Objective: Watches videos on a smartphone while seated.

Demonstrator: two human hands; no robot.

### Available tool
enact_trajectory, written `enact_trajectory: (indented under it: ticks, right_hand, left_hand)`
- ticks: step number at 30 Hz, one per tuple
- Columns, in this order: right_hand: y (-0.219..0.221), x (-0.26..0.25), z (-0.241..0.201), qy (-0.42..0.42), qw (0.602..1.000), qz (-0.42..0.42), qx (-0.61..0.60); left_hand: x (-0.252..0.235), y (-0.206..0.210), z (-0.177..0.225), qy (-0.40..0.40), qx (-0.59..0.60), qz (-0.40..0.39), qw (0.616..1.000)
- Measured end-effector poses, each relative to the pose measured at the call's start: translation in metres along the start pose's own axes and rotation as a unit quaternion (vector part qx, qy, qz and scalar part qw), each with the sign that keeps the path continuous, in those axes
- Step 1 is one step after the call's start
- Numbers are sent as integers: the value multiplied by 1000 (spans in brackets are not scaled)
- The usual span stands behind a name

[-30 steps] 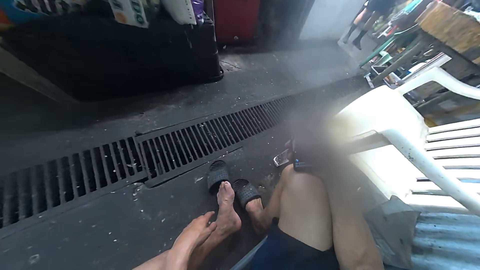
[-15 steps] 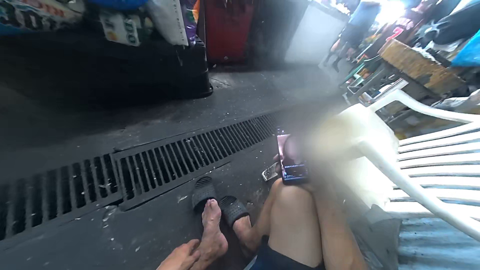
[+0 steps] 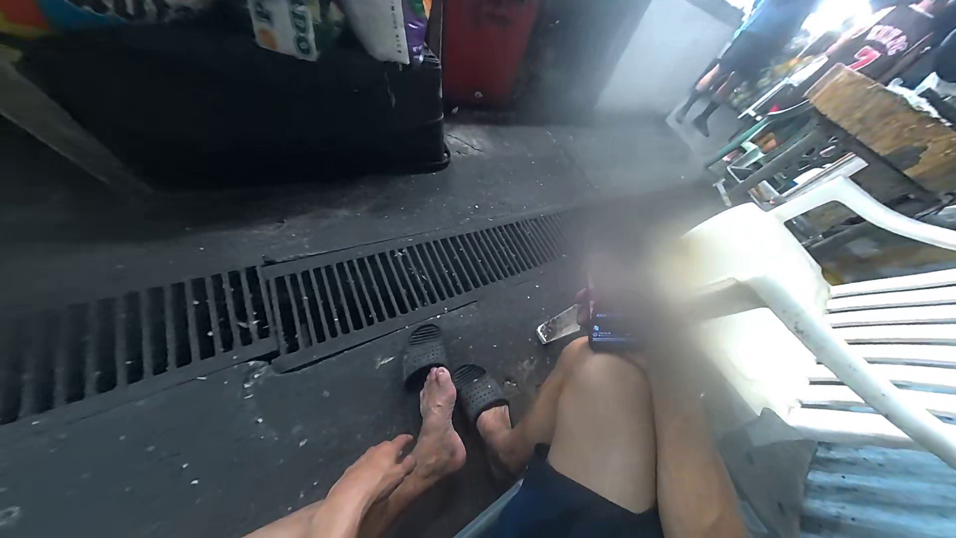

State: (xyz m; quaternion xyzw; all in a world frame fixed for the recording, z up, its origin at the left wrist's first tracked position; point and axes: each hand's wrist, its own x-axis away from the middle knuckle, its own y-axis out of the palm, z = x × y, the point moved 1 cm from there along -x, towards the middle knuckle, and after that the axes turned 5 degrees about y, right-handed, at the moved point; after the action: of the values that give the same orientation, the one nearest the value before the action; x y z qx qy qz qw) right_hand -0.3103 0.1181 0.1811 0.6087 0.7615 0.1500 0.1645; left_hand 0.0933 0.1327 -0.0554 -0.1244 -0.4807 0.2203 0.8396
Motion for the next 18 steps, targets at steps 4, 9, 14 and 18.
enact_trajectory:
  ticks: [4, 9, 14, 18]
  right_hand:
    - [0, 0, -1, 6, 1000, -15, -6]
    - [2, -1, -3, 15, 999, -36, -24]
    - [5, 0, -4, 9, 1000, 0, -6]
    - [7, 0, -5, 9, 1000, -4, 3]
  left_hand:
    - [5, -4, 7, -10, -6, -8, 1000]
    - [2, -1, 3, -3, -10, -4, 1000]
    - [47, -28, 44, -43, -30, -71, 996]
    - [11, -5, 10, 5, -11, -3, 1000]
